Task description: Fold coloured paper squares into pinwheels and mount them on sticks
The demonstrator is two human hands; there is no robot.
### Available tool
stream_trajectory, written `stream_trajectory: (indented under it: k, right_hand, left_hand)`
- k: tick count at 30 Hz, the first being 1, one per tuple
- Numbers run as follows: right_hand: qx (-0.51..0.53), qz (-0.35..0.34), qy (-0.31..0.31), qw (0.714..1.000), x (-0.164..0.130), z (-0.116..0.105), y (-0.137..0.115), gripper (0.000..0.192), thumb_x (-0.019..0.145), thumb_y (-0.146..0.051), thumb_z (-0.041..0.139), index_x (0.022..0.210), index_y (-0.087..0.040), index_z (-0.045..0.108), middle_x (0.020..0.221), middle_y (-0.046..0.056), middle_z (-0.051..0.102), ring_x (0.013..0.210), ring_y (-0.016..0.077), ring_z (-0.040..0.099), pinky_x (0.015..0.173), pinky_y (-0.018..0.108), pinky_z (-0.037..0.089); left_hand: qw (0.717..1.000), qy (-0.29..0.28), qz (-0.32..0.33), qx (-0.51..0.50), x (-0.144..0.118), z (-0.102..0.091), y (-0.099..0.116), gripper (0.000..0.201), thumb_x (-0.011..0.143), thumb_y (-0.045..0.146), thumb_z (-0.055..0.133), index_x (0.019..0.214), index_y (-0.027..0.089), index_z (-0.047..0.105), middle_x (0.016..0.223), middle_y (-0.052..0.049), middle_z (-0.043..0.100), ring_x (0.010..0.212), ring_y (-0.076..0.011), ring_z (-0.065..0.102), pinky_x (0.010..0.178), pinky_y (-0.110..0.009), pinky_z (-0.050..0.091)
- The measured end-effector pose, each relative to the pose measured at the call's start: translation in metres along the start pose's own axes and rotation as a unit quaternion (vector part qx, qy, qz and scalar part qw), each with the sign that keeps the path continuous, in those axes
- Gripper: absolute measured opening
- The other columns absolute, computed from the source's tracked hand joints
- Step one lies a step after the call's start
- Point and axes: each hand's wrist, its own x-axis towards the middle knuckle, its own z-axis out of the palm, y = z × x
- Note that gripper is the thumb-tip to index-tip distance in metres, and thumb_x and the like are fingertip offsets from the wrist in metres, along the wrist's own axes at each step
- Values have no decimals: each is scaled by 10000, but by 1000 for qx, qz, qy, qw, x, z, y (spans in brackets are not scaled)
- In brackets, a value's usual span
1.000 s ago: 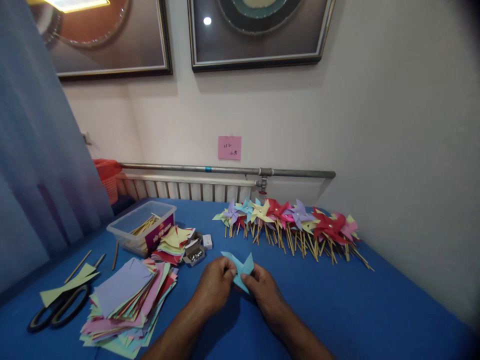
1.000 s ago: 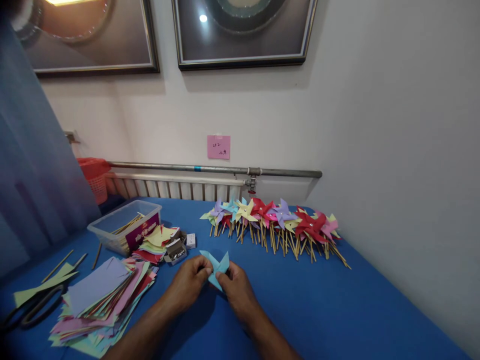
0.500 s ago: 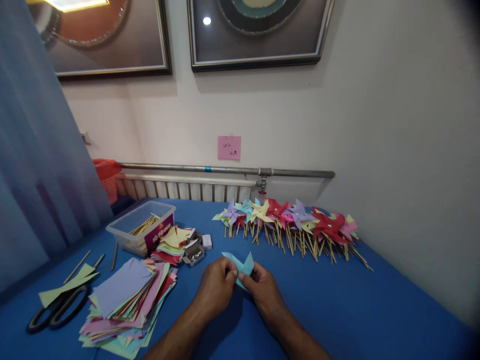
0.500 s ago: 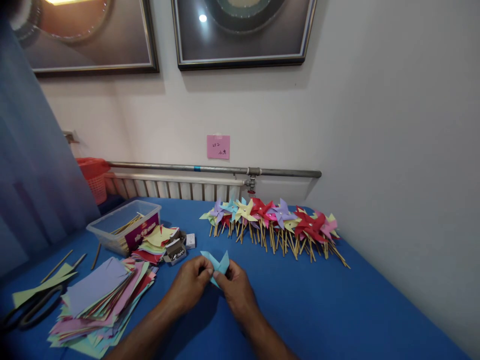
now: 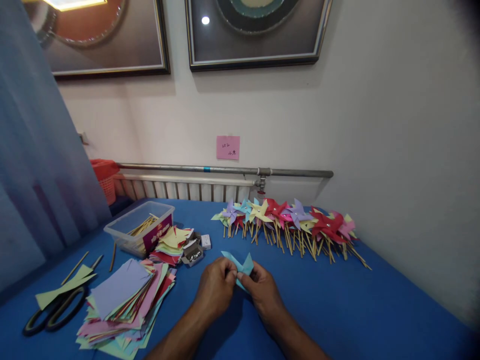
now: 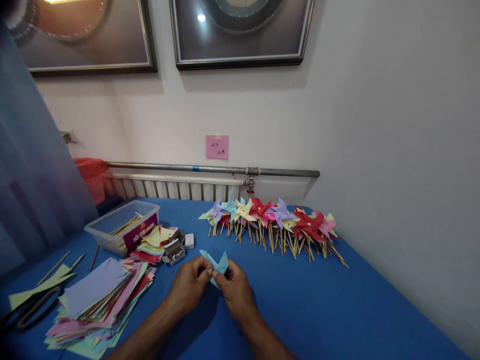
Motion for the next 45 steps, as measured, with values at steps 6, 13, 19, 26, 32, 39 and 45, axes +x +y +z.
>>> stream_trajectory:
  k: [6,13,19,26,32,39,45]
  right_hand:
    - [4,3,-8,1000,0,0,-1,306,705,-439,796,854,-190,697,780,15,690,770,209,606,740,310,472]
    - [-8,-2,-5,1000,1,-2,2,317,713,-455,794,837,-185,681,766,9,677,760,196,592,734,302,464]
    - [-17,1,8,1000,0,0,-2,363,694,-503,800,801,-181,670,728,5,666,728,192,581,693,289,460]
    - [-31,-4,14,999,0,-2,1,352,699,-503,795,777,-188,660,723,3,664,706,183,573,675,285,456]
    - [-27,-9,16,999,1,-2,3,326,703,-468,793,794,-179,674,712,-6,646,700,173,553,676,278,440]
    - [-36,-1,18,999,-2,-1,-1,289,718,-441,777,765,-186,649,712,-6,643,695,174,548,673,281,434]
    - [-30,-6,25,999,0,0,-3,292,713,-446,776,786,-184,670,714,3,663,702,184,570,681,283,453]
  left_hand:
    - [1000,6,0,3,-1,1,-1,134,798,121,524,690,194,553,715,8,590,692,-144,530,662,-254,341]
    - [1000,10,9,8,-1,3,-2,131,805,120,524,702,192,560,724,8,598,696,-143,530,668,-260,336]
    - [1000,8,16,13,-2,4,-2,150,823,121,521,694,193,546,730,3,591,702,-143,523,668,-257,326]
    - [999,13,10,28,-4,4,-1,142,818,108,524,708,195,547,738,3,595,703,-145,528,670,-260,318]
    - [999,12,16,50,-4,5,0,140,827,115,510,717,197,540,748,-2,591,717,-150,530,674,-269,310]
    - [997,18,33,64,-5,6,-1,145,817,99,509,714,198,532,754,-10,594,729,-160,535,678,-278,303]
    - [998,40,29,44,-6,7,1,137,811,113,515,708,198,544,733,-3,600,715,-156,535,666,-269,315]
